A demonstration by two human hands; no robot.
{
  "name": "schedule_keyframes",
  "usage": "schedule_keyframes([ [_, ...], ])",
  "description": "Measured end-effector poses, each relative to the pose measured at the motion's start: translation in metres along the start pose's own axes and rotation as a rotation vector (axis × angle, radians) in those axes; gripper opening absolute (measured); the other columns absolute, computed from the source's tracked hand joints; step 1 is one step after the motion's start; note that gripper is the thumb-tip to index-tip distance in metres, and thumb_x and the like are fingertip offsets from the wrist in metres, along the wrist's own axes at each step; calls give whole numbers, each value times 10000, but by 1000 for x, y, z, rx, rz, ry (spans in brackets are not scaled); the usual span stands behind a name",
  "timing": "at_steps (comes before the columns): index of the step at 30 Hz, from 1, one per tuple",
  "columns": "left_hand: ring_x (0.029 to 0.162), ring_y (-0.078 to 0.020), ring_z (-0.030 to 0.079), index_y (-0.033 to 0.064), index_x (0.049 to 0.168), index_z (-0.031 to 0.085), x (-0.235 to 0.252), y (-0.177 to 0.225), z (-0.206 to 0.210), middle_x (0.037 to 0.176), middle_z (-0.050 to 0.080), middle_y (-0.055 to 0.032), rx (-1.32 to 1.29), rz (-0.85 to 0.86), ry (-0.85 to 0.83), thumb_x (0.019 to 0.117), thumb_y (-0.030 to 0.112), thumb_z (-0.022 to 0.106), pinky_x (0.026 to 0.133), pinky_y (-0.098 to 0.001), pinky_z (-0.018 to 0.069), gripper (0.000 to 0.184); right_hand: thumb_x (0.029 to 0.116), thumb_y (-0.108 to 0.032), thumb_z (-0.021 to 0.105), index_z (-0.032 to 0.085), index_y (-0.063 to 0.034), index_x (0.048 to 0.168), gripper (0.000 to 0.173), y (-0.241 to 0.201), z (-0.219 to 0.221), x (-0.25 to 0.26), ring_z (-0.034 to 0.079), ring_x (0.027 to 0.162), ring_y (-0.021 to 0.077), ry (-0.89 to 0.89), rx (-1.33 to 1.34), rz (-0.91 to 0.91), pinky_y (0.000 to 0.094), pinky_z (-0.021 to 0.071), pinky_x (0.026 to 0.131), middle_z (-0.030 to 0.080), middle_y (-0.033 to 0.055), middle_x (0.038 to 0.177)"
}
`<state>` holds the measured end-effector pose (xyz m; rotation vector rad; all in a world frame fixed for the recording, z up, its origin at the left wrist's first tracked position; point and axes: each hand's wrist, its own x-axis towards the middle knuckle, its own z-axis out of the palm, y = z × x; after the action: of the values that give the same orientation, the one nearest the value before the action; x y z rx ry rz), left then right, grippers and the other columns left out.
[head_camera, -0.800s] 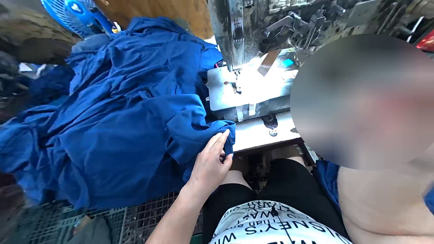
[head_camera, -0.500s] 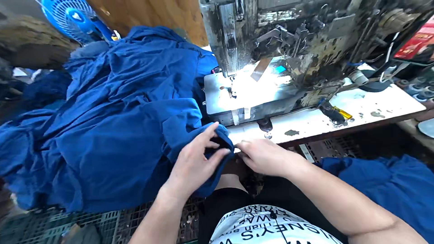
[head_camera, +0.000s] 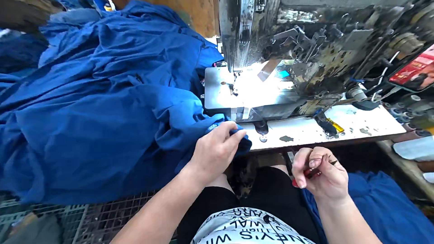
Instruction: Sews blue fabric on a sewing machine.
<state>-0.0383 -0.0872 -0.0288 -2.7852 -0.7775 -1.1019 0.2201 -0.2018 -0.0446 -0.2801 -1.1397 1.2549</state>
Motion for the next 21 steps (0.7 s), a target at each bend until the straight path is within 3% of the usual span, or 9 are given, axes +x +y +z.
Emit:
schedule_keyframes([
  [4, 1326, -338, 552, 177, 1120, 771, 17, -7, -7, 1199, 730, -48, 117, 139, -183, 1027, 180, 562, 1114, -644, 336, 229, 1094, -320, 485, 713, -106, 1037, 318, 6, 12, 15, 644, 707, 33, -61, -118, -18, 175, 530, 636, 700, -26, 848],
  [7, 1109, -328, 687, 128, 1008, 781, 18, -52, -21, 950, 741, -79, 79, 70, -266, 1006, 112, 534, 1115, -790, 255, 247, 1095, -343, 479, 700, -147, 980, 317, 8, 4, 11, 552, 597, -20, 68, -307, 12, 138, 464, 542, 624, -83, 741],
  [10, 1103, -467, 660, 20, 1091, 753, 4, -112, -64, 1040, 720, -244, 283, -288, -255, 1022, 85, 483, 1111, -757, 287, 286, 1068, -346, 526, 704, -197, 902, 285, 5, -17, -1, 455, 468, -33, 267, -302, 45, 134, 396, 438, 545, -119, 617],
  [12, 1159, -505, 632, -2, 1084, 756, 3, -129, -74, 1075, 725, -262, 288, -411, -230, 1016, 85, 528, 1069, -805, 252, 253, 1060, -366, 542, 731, -202, 925, 284, 1, -22, -6, 491, 486, -32, 244, -398, 74, 133, 412, 436, 607, -110, 686],
  [14, 1245, -505, 590, 1, 1138, 749, 12, -107, -63, 1184, 712, -231, 211, -333, -173, 1015, 96, 559, 1033, -856, 211, 245, 1092, -381, 484, 737, -210, 1035, 310, 0, -7, -14, 583, 650, -55, 61, -689, 44, 106, 495, 530, 681, -99, 1037],
  [16, 1350, -400, 538, 28, 1272, 692, 28, -49, -59, 1337, 657, -167, 95, -293, -153, 941, 88, 500, 1119, -746, 293, 387, 1100, -342, 479, 698, -194, 1059, 268, -3, 18, -19, 669, 936, -12, -88, -906, -58, 154, 580, 782, 665, -62, 1236],
  [18, 1085, -208, 682, 69, 1204, 725, 35, 3, -50, 1172, 716, -87, -120, -316, -141, 966, 157, 534, 946, -454, 561, 317, 1090, -253, 517, 694, -129, 1042, 221, -6, 36, -28, 691, 1086, 57, -126, -865, -104, 226, 584, 929, 696, -24, 1264],
  [19, 979, -171, 705, 64, 1214, 721, 35, 22, -41, 1091, 730, -77, -311, -397, -276, 1031, 232, 520, 868, -396, 594, 319, 1089, -226, 517, 698, -121, 1053, 213, -5, 38, -34, 696, 1067, 49, -127, -795, -89, 212, 582, 913, 697, -26, 1276],
  [21, 1175, -225, 669, -3, 1451, 543, 39, 35, -16, 1283, 686, -148, -774, -663, -579, 1100, 366, 429, 1029, -428, 528, 522, 1088, -242, 527, 739, -147, 1108, 233, 7, 32, -51, 713, 853, 21, -69, -560, -24, 166, 599, 710, 694, -24, 1300],
])
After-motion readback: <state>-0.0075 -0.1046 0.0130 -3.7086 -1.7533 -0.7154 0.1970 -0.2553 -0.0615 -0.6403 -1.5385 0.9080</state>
